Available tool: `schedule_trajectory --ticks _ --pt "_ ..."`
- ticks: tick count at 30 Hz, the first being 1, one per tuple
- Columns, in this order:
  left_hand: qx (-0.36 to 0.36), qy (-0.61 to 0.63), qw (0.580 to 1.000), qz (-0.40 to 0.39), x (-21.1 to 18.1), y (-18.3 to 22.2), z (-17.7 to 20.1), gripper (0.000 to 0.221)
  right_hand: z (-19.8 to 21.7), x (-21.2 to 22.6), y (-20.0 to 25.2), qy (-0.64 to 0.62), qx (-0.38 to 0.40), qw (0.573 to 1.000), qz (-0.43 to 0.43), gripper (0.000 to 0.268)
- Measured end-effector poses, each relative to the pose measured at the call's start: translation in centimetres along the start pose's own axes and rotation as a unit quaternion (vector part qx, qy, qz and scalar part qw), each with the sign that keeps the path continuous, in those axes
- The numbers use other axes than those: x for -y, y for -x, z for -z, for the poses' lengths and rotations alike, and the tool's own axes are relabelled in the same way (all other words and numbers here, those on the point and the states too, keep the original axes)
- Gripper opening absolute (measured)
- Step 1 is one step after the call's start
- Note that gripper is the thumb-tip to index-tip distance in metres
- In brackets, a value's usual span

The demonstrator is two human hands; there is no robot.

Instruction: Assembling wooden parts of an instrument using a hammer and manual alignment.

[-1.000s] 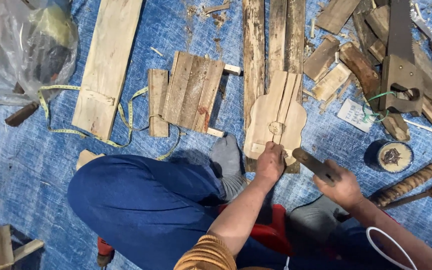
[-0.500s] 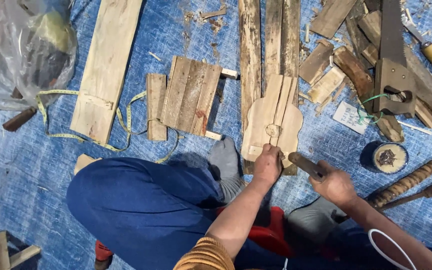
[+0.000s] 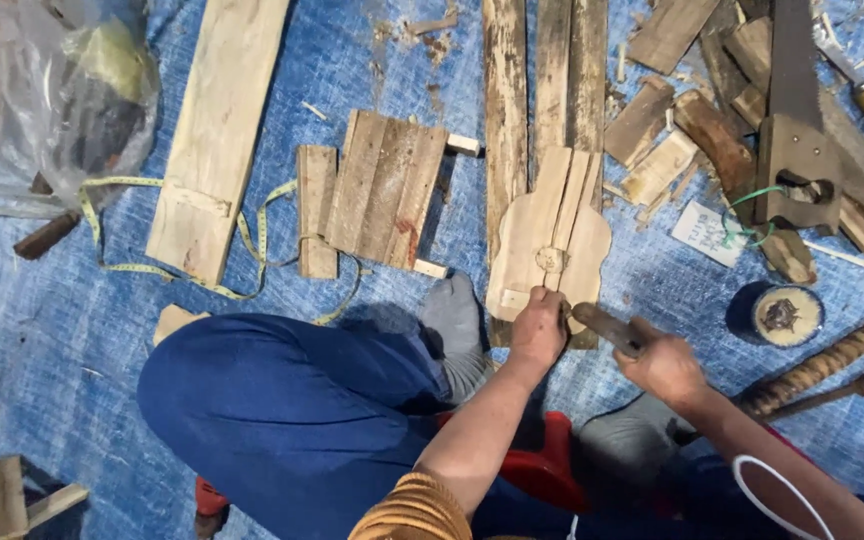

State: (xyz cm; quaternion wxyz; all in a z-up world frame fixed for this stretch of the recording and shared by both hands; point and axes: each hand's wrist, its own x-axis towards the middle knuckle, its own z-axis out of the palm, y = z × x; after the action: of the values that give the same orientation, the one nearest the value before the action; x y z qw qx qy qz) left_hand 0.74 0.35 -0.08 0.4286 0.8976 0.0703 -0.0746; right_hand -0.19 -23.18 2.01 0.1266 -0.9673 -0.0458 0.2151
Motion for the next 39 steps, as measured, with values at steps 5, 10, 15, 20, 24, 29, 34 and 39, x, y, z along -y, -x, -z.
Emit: schedule_trajectory --ticks 5,10,15,20,24,29,34,39 --pt "0.030 0.012 0.999 0.026 -0.2 0.0 0.3 0.005 4.2 2.2 0.9 0.006 -0.015 1.000 -0.013 0.034" --pt "0.061 0.027 0.997 0.035 0.2 0.0 0.5 0.013 6.2 3.9 0.0 -0.039 0.032 0.994 -0.096 0.048" --pt "0.089 0.037 0.994 0.041 -0.6 0.0 1.4 0.021 4.1 1.9 0.5 -0.015 0.014 0.995 -0.098 0.045" --pt "0.100 0.024 0.994 0.046 -1.7 0.1 2.2 0.025 6.2 2.4 -0.8 0.024 -0.015 0.993 -0.115 0.053" --pt "0.109 -0.053 0.992 0.030 -2.5 0.2 2.7 0.024 7.5 1.7 -3.0 -0.020 -0.065 0.993 -0.100 0.049" --pt "0.112 -0.077 0.991 0.016 -2.9 0.3 3.8 0.027 8.5 2.5 -5.2 -0.010 -0.104 0.987 -0.125 0.040" --pt "0.114 -0.096 0.989 0.011 -2.3 0.1 3.8 0.029 4.5 0.5 -5.7 0.037 -0.144 0.981 -0.125 0.039" --pt "0.080 -0.214 0.972 -0.046 -2.4 -0.3 3.3 0.027 2.4 -1.1 -5.1 0.004 -0.120 0.984 -0.135 0.040"
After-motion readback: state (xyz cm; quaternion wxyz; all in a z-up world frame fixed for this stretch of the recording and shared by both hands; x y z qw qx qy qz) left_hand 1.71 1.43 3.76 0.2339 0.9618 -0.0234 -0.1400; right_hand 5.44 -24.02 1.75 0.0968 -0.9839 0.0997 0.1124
